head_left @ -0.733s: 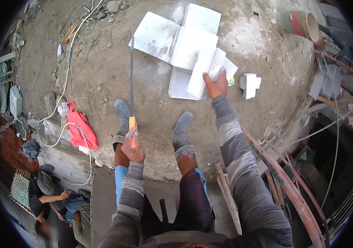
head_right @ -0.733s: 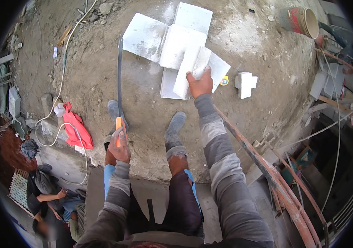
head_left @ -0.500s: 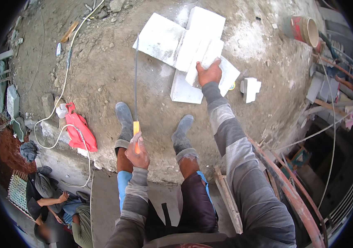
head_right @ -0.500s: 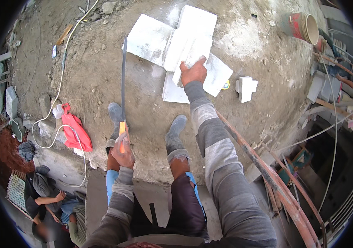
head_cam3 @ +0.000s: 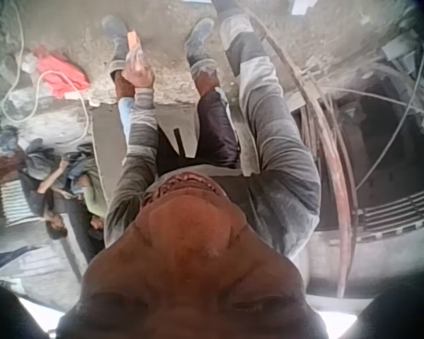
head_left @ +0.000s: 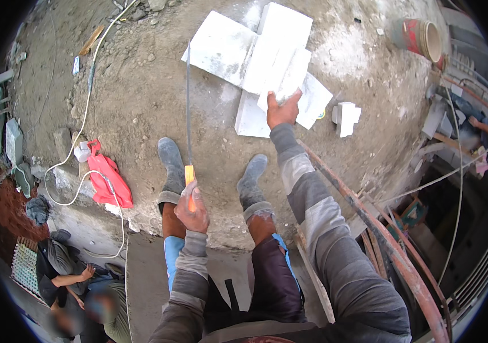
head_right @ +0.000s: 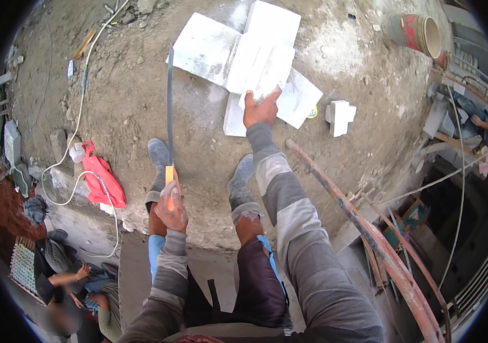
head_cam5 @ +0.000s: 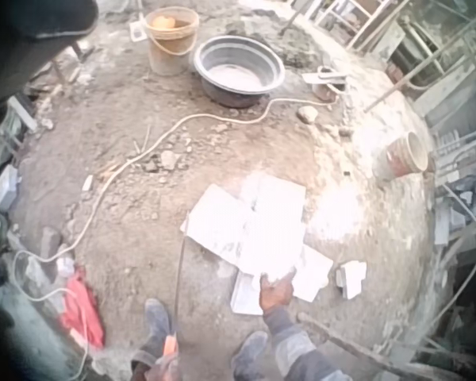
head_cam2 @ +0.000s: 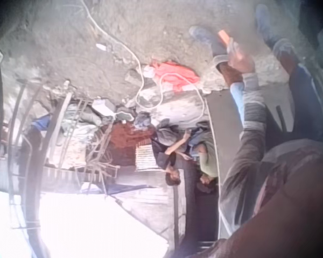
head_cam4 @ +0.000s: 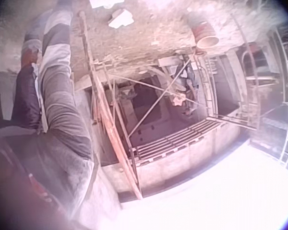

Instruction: The person sits on the ground at a construction site and uses a hand saw to cut white ceramic tiles. They repeatedly position a tile on a makeshift support, saw through it, and then move the cut pieces aside. The process is repeated for multiple tiles throughout the clip.

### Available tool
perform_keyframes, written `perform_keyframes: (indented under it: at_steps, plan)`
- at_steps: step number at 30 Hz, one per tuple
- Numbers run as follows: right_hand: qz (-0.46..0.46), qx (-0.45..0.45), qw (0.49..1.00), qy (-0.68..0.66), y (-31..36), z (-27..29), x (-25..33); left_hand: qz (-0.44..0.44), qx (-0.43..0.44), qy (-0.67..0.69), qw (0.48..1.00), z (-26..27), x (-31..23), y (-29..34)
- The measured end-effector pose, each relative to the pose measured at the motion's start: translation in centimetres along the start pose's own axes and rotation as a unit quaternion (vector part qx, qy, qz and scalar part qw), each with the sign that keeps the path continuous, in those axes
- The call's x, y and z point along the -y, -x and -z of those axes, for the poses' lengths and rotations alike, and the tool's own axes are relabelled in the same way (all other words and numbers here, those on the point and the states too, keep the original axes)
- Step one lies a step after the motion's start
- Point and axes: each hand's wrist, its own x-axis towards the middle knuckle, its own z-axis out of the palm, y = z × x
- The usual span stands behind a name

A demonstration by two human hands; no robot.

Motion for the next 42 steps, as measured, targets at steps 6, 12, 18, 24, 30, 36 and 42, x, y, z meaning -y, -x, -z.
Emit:
perform_keyframes:
  at_steps: [6, 12, 18, 24, 30, 36, 42]
  plan:
    - [-0.046, 0.044, 0.979, -0.194, -0.6, 4.3, -1.7, -0.026, -0.026, -0.013, 0.999, 0.4, -0.3, -0.1]
    - [0.006, 0.215, 0.971, -0.105, 2.9, 16.6, -0.7, -0.026, -0.023, 0.028, 0.999, 0.8, -4.8, 0.6]
    - [-0.251, 0.317, 0.808, -0.428, 6.1, 20.0, -2.9, -0.013, 0.000, 0.103, 0.995, 1.7, -9.3, 3.1]
    - [-0.319, 0.458, 0.551, -0.621, 11.0, 21.6, -2.3, 0.046, 0.065, 0.222, 0.972, -0.1, -14.5, -0.3]
    - [-0.341, 0.541, 0.198, -0.743, 17.2, 24.8, 1.8, 0.141, 0.184, 0.418, 0.878, 0.2, -21.2, -1.2]
    - [-0.292, 0.561, 0.245, -0.735, 20.8, 29.4, 2.3, 0.172, 0.327, 0.608, 0.703, 0.9, -23.3, 0.0]
    - [-0.284, 0.433, 0.656, -0.549, 22.2, 35.8, 3.6, 0.273, 0.302, 0.600, 0.688, 3.1, -28.7, 1.5]
